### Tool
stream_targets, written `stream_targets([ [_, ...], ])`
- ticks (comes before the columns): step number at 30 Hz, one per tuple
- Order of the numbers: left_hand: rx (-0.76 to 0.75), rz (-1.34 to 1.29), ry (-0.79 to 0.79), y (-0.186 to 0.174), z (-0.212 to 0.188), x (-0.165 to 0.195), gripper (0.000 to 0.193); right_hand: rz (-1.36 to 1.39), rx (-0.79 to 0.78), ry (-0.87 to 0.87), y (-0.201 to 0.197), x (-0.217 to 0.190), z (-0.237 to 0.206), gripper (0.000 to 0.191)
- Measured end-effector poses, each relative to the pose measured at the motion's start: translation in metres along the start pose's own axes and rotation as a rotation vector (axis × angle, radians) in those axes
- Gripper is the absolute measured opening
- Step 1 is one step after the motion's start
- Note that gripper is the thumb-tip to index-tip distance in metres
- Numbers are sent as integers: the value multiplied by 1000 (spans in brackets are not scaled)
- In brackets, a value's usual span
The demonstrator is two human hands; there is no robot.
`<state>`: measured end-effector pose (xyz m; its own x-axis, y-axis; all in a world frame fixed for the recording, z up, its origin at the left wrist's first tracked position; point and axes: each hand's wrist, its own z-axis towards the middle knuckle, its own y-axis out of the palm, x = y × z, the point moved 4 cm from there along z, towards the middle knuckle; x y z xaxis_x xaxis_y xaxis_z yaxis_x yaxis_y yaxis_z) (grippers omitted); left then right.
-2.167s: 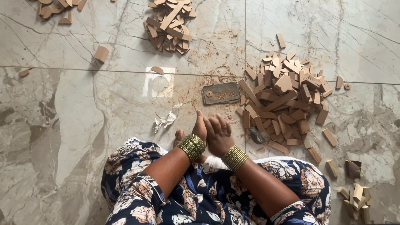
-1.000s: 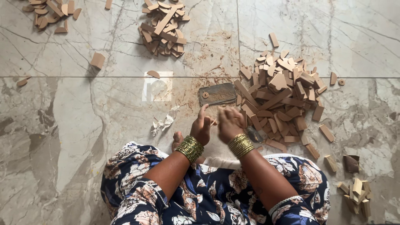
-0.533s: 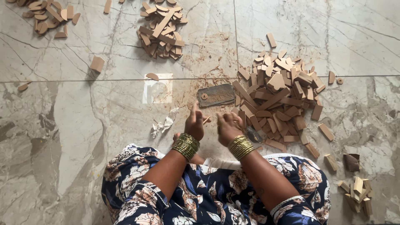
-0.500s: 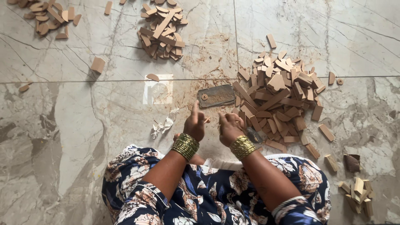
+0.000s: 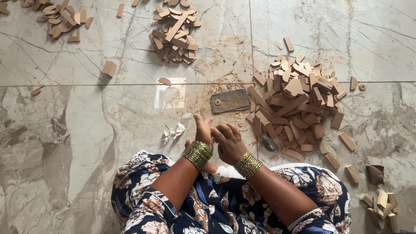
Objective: The person sits on the floor and sorts through a pile of small wooden cut pieces, picking up individual pieces by hand, briefly handling them, and placing them into separate groups on the floor. They continue moving pieces one at a time between piles throughout the episode.
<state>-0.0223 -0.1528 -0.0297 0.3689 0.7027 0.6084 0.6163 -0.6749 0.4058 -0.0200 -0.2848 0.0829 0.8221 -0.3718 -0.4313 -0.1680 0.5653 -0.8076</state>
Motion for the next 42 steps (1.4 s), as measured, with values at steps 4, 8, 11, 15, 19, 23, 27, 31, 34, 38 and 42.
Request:
stream_targets([
  [4,-251,-326,-81,15,-20,-4,108,-14,249,-41,-4,4,-3,50],
  [8,-451,-457,-78,30,-33,4,103,-122,330,-56,1,7,-6,47],
  [11,-201,-229,-39,19,-25,15,104,-10,244,-116,7,0,-8,46],
  [15,-15,-331,-41,4,-10,30,91,-14,-46,-44,13,-3,-6,59],
  [19,-51,-202,102,3,1,29,95,69,-17,72,6,0,-3,61],
  [23,-50,11,168,2,5,17,97,0,76,-50,8,-6,-8,60],
  [27,-19,-51,147,-4,13,12,103,43,19,61,17,10,-12,60],
  [31,-70,66,172,-4,15,5,116,146,57,186,20,31,-13,57],
  [34,-48,55,136,0,7,-10,120,18,-32,75,35,18,-23,56],
  [38,22,47,-71,1,-7,-22,117,-259,-76,-5,51,17,-33,53],
  [42,30,101,9,5,-4,-10,114,-426,-240,285,49,64,-23,58],
])
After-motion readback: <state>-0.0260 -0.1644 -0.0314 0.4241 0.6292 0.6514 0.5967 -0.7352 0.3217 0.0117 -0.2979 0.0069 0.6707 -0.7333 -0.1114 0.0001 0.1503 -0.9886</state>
